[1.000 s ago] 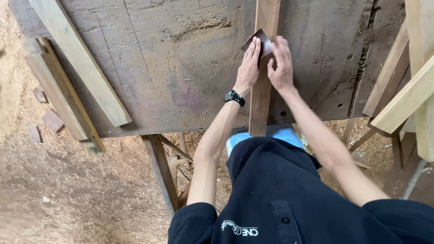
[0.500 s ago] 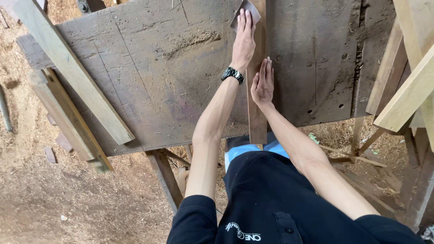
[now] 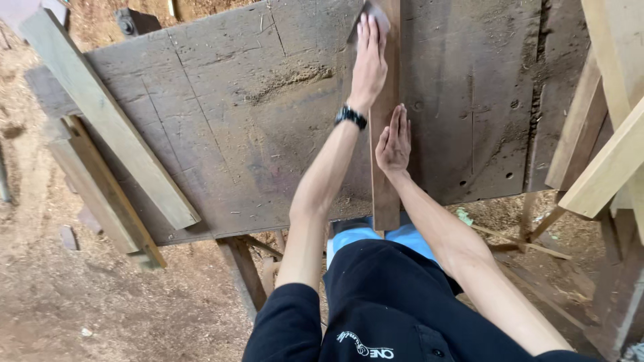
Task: The person is sanding a long wooden strip by hand with a piece of sandpaper, moving the paper back and forth along the length and sides of the wood while holding it steady on a workbench.
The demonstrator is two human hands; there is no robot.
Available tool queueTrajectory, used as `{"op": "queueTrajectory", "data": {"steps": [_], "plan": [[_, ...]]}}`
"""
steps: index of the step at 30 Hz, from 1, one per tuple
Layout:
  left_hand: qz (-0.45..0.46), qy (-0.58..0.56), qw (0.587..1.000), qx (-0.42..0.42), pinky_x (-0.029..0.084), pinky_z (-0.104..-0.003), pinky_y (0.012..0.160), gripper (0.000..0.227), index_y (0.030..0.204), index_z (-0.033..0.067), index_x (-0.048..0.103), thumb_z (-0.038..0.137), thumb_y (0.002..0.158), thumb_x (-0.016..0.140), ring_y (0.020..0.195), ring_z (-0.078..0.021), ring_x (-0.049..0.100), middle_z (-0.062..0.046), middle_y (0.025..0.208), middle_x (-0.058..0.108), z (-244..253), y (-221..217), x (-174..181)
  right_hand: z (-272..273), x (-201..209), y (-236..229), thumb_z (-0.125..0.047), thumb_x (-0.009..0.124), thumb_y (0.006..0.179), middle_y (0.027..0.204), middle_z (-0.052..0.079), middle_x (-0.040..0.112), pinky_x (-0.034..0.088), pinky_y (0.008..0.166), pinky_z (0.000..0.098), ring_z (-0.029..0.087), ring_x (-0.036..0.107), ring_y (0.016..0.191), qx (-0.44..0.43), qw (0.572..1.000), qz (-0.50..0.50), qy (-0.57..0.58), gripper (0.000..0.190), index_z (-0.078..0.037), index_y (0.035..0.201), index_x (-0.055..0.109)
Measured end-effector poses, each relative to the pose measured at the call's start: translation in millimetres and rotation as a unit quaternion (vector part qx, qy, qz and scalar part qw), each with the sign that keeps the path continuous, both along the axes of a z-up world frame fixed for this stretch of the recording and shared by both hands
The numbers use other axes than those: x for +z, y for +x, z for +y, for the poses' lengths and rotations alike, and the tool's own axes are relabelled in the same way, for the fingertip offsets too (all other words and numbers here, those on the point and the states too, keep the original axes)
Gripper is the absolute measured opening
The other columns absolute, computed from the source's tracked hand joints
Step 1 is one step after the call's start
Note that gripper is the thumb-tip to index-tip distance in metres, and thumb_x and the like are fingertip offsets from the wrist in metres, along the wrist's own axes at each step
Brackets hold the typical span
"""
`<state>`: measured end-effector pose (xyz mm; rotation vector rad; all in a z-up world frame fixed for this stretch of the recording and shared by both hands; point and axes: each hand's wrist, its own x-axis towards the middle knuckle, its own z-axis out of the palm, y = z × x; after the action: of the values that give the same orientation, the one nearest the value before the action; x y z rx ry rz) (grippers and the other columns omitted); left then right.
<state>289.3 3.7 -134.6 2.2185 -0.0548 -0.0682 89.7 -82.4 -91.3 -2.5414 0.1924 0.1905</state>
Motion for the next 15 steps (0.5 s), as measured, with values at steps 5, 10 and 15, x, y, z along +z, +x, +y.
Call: {"op": "queueTrajectory", "data": {"steps": [5,10,15], "plan": [[-0.045,0.045,0.998,0.014,0.025,-0.047,0.134,0.06,0.166,0.0066,0.014,0.013,0.112,0.037,0.162,-0.0335,0.017,-0.017,0.174,0.012,-2.9,18.3,1.2,7.3,0.8,-2.4,-0.028,0.025,0.115,0.171,0.02,0.027,0.026,0.131,0.0475,0.036,0.03,0.158,-0.016,0.999,-0.013,0.026,0.057,-0.005,0.166,0.019],[0.019,0.031,0.999,-0.017,0.025,-0.05,0.13,0.058,0.165,0.0056,0.016,0.008,0.11,0.035,0.161,-0.0395,0.016,-0.019,0.173,0.012,8.9,-61.5,28.2,1.0,2.9,5.0,-0.029,0.025,0.112,0.169,0.022,0.028,0.026,0.128,0.0482,0.037,0.03,0.156,-0.008,1.0,-0.008,-0.001,0.06,-0.001,0.165,0.019],[-0.011,0.071,0.997,-0.004,0.026,-0.053,0.13,0.055,0.165,0.0063,0.017,0.018,0.114,0.034,0.161,-0.037,0.017,-0.017,0.173,0.013,2.7,-34.1,11.3,5.9,2.2,-1.9,-0.027,0.027,0.113,0.169,0.021,0.028,0.028,0.129,0.0463,0.036,0.031,0.156,-0.018,1.0,-0.013,0.007,0.058,-0.003,0.166,0.019]]}}
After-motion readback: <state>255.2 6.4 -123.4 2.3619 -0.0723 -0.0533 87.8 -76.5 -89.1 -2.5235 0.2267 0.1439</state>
